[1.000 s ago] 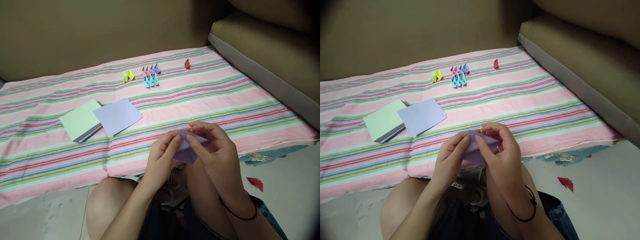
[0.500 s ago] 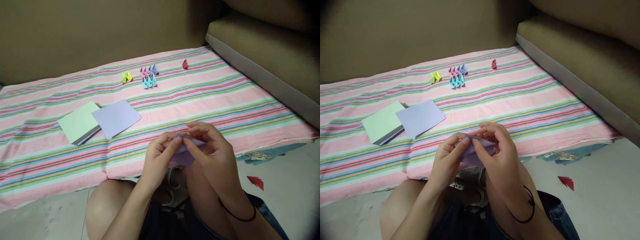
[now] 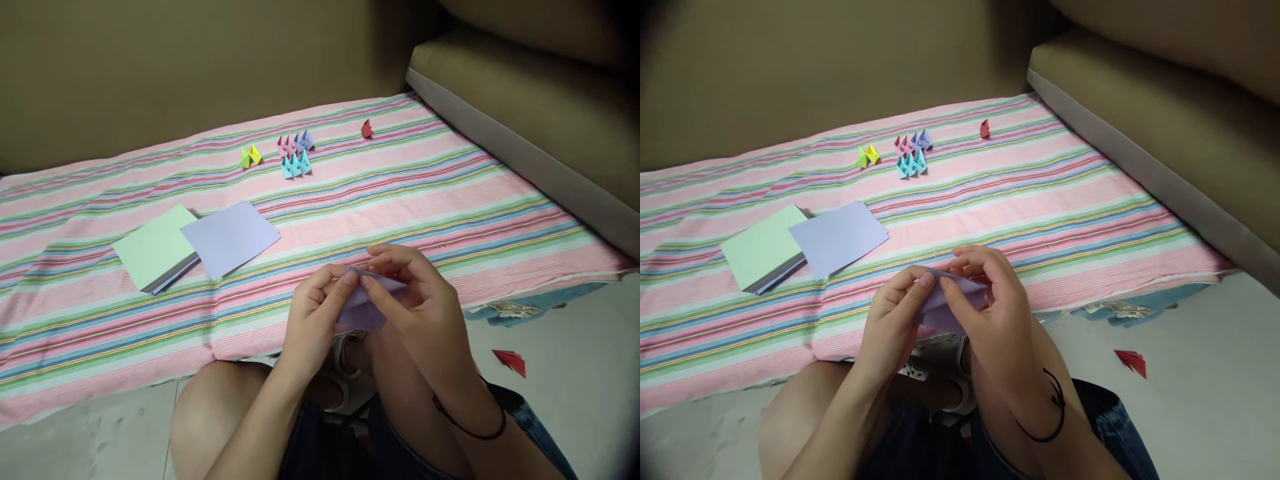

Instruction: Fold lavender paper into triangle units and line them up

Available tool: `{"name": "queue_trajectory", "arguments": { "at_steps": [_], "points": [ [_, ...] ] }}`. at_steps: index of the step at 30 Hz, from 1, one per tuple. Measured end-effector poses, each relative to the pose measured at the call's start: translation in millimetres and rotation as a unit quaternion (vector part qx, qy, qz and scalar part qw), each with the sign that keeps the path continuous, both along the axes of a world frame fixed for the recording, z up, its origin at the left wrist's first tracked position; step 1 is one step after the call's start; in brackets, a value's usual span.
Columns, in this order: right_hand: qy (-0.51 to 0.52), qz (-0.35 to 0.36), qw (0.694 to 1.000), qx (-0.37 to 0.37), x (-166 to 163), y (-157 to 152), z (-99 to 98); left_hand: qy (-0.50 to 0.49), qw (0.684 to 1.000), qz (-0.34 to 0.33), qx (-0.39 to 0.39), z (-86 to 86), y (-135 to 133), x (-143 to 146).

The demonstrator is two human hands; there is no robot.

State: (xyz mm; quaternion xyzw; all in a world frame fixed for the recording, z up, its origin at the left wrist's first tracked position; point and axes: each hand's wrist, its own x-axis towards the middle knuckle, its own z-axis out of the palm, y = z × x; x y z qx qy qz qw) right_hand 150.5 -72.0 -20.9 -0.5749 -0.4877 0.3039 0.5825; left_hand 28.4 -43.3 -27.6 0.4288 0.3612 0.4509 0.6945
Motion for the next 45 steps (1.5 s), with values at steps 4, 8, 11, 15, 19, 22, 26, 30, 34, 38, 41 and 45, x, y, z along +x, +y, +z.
{"name": "queue_trajectory", "arguments": {
  "at_steps": [4, 8, 11, 15, 19, 22, 26, 30, 34, 38, 41, 45],
  "points": [
    [0.000, -0.001, 1.000, 0.000, -0.1, 0.3, -1.2, 0.006, 1.000, 0.005, 0.002, -1.1, 0.3, -0.1],
    [0.044, 0.006, 0.999, -0.007, -1.0, -0.5, -2.6, 0.003, 0.999, 0.029, 0.016, -2.3, 1.7, -1.2],
    [0.098, 0.021, 0.995, -0.012, -1.1, -0.2, -3.3, -0.008, 0.997, 0.064, 0.047, -1.4, 2.9, -1.6],
    [0.154, 0.072, 0.985, -0.040, 0.4, 2.9, -3.6, -0.030, 0.995, 0.073, 0.061, 1.3, 2.9, -0.5],
    [0.164, 0.094, 0.980, -0.059, 1.4, 4.7, -4.0, -0.029, 0.995, 0.082, 0.044, 2.1, 2.4, 0.7],
    [0.165, 0.094, 0.980, -0.059, 1.3, 4.6, -4.4, -0.030, 0.995, 0.088, 0.025, 1.6, 3.3, 0.9],
    [0.182, 0.081, 0.979, -0.047, 1.7, 4.7, -4.8, -0.029, 0.995, 0.090, 0.018, 1.2, 4.8, 0.0],
    [0.196, 0.054, 0.978, -0.056, 2.3, 4.2, -4.9, -0.028, 0.996, 0.082, 0.006, 1.5, 5.1, -1.4],
    [0.204, 0.038, 0.977, -0.052, 2.2, 4.0, -3.9, -0.022, 0.996, 0.089, -0.003, 1.2, 5.5, -2.6],
    [0.202, 0.038, 0.978, -0.042, 3.0, 4.5, -3.6, -0.017, 0.995, 0.094, -0.010, 0.2, 6.4, -3.3],
    [0.202, 0.044, 0.978, -0.041, 4.3, 3.8, -4.2, -0.021, 0.995, 0.096, -0.019, -0.4, 7.1, -3.7],
    [0.192, 0.031, 0.979, -0.063, 5.5, 1.6, -5.1, -0.016, 0.994, 0.109, -0.024, -0.7, 7.7, -4.0]
  ]
}}
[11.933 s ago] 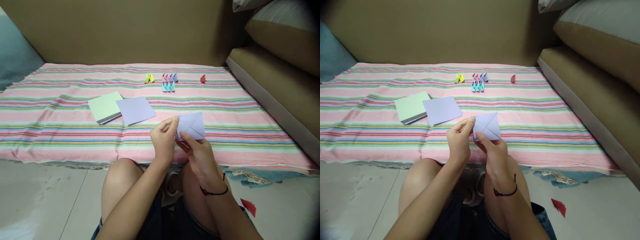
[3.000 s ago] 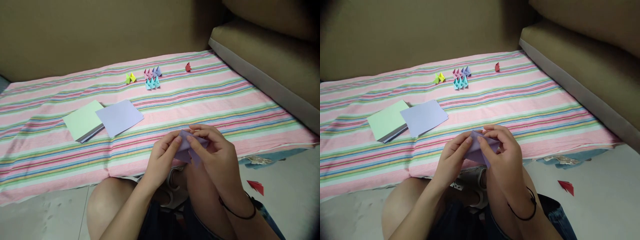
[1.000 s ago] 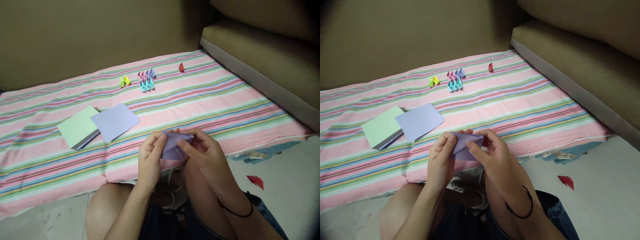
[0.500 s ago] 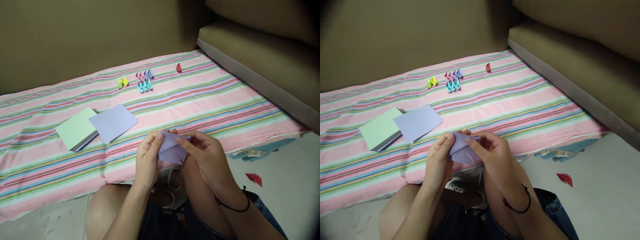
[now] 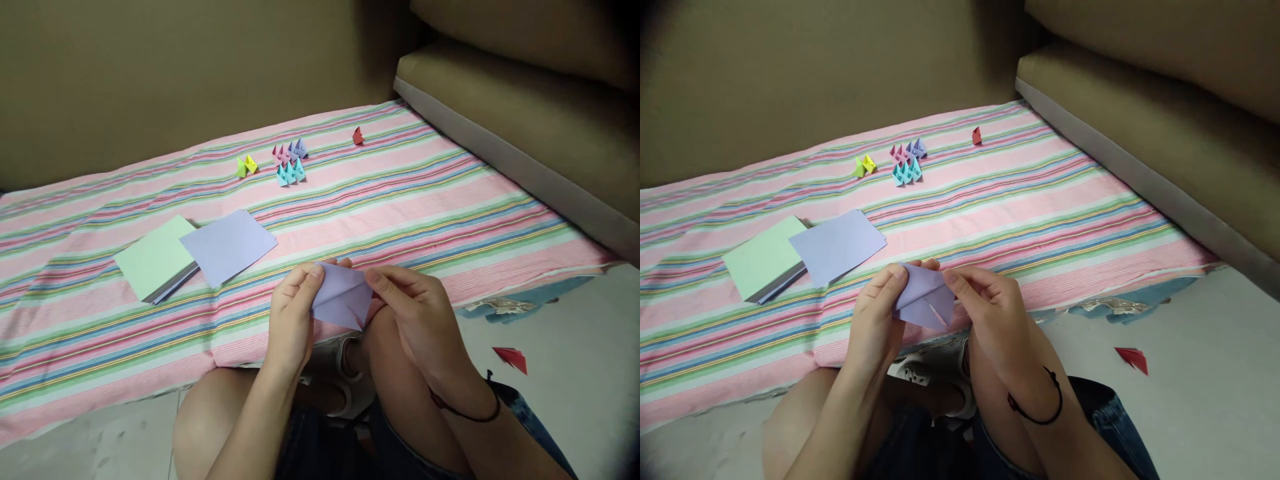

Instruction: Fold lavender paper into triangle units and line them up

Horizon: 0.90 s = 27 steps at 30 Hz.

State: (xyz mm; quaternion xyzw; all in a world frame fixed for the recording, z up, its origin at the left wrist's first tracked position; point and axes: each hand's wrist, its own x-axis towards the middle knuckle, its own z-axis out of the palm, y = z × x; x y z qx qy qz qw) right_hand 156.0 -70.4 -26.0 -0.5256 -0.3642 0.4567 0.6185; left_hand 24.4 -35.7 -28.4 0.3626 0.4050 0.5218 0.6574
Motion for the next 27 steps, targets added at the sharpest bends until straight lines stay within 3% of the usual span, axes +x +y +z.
{"name": "queue_trajectory", "arguments": {
  "at_steps": [4, 9, 14, 22, 27],
  "points": [
    [0.039, 0.011, 0.999, 0.005, -0.5, -0.8, 0.0, 0.006, 1.000, 0.010, -0.003, -0.1, 0.3, -0.3],
    [0.118, 0.087, 0.988, 0.047, -2.3, 0.9, 3.7, -0.002, 1.000, 0.011, 0.011, -1.5, 1.1, -0.4],
    [0.054, 0.063, 0.996, 0.017, -3.7, 2.5, 2.6, -0.016, 0.999, -0.015, 0.023, -2.5, 0.9, 0.4],
    [0.033, 0.010, 0.999, 0.009, -0.3, 2.5, -4.2, -0.018, 0.999, -0.027, 0.028, -1.0, 1.4, 0.9],
    [0.052, 0.037, 0.998, 0.013, -1.2, 2.9, -4.5, -0.011, 1.000, -0.018, 0.023, -1.5, 1.6, 1.5]
  ]
}}
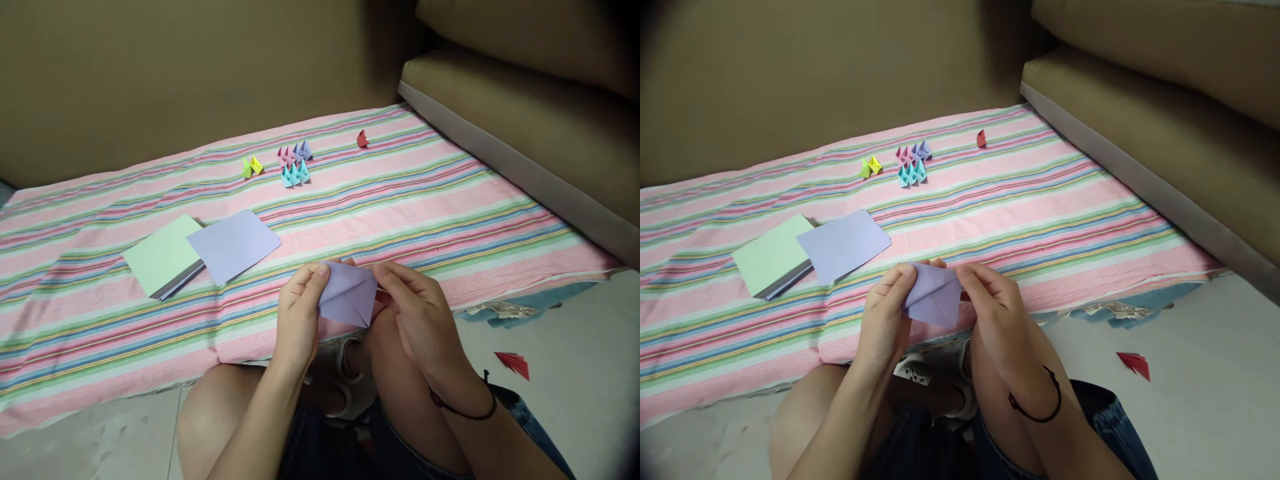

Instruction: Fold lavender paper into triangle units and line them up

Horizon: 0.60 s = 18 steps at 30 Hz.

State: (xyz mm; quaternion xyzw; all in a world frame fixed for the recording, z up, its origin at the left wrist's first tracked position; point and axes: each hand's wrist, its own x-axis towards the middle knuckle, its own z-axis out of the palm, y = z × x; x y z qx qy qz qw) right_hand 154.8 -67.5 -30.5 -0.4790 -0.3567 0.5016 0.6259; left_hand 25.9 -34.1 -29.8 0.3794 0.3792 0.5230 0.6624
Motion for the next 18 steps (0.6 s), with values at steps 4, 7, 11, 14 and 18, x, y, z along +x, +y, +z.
{"name": "queue_trajectory", "arguments": {
  "at_steps": [4, 7, 11, 14, 18],
  "points": [
    [-0.015, 0.055, 0.998, -0.024, -3.4, 2.8, -2.3, 0.008, 1.000, -0.002, 0.008, -1.9, -1.1, 0.4],
    [-0.045, 0.041, 0.996, -0.066, -5.0, 3.8, -4.5, 0.007, 1.000, -0.018, 0.013, -3.2, -2.9, 1.6],
    [-0.043, 0.027, 0.996, -0.072, -5.0, 3.4, -2.6, -0.001, 0.999, -0.033, 0.014, -3.4, -4.4, 2.7],
    [-0.037, 0.025, 0.996, -0.074, -4.5, 3.7, -0.2, 0.007, 0.999, -0.032, 0.027, -3.3, -4.0, 1.4],
    [-0.052, 0.027, 0.996, -0.072, -3.5, 4.6, -1.1, 0.020, 0.999, -0.029, 0.028, -3.6, -2.6, -1.7]
  ]
}}
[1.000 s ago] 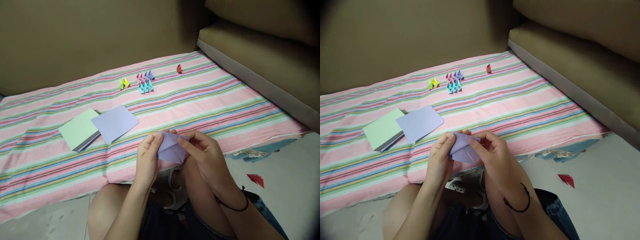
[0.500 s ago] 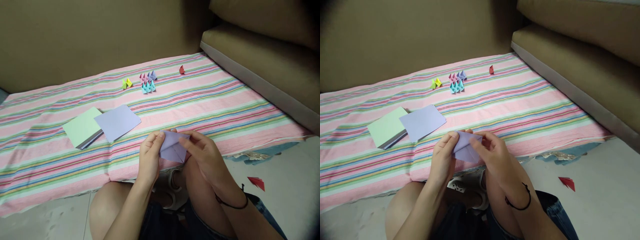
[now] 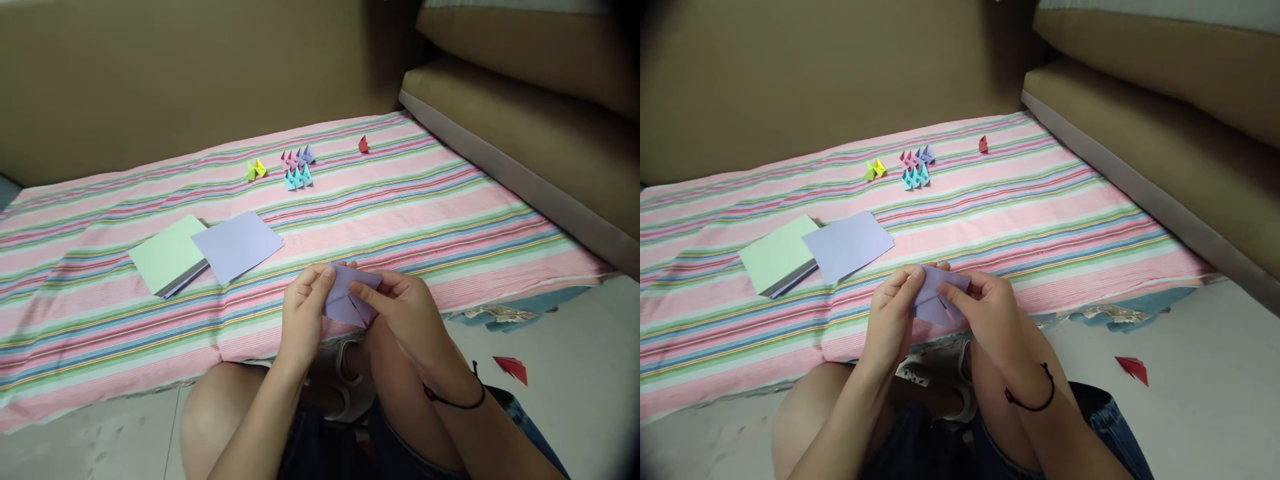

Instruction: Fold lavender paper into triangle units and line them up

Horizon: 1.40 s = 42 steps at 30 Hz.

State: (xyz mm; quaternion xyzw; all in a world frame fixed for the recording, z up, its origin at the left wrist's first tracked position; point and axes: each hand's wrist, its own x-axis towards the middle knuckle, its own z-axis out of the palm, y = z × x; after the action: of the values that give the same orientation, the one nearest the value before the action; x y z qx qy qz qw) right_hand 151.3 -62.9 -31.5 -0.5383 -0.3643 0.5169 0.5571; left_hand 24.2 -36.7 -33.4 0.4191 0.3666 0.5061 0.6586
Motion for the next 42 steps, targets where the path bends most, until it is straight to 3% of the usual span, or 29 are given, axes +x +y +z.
{"name": "queue_trajectory", "arguments": {
  "at_steps": [16, 23, 32, 42],
  "points": [
    [0.110, 0.025, 0.993, 0.031, 0, 0, -7.4, 0.003, 1.000, 0.016, -0.007, 1.6, 2, 0],
    [0.016, 0.023, 0.999, 0.021, -2, 2, -3.3, -0.009, 1.000, 0.015, -0.012, -1.7, 1, 2],
    [0.018, 0.009, 0.999, 0.026, 8, 4, -8.2, 0.151, 0.988, 0.002, 0.036, 2.6, 7, -11],
    [0.035, -0.064, 0.997, 0.037, 9, 5, -6.5, 0.158, 0.986, -0.043, 0.034, 1.9, 11, -17]
  ]
}}
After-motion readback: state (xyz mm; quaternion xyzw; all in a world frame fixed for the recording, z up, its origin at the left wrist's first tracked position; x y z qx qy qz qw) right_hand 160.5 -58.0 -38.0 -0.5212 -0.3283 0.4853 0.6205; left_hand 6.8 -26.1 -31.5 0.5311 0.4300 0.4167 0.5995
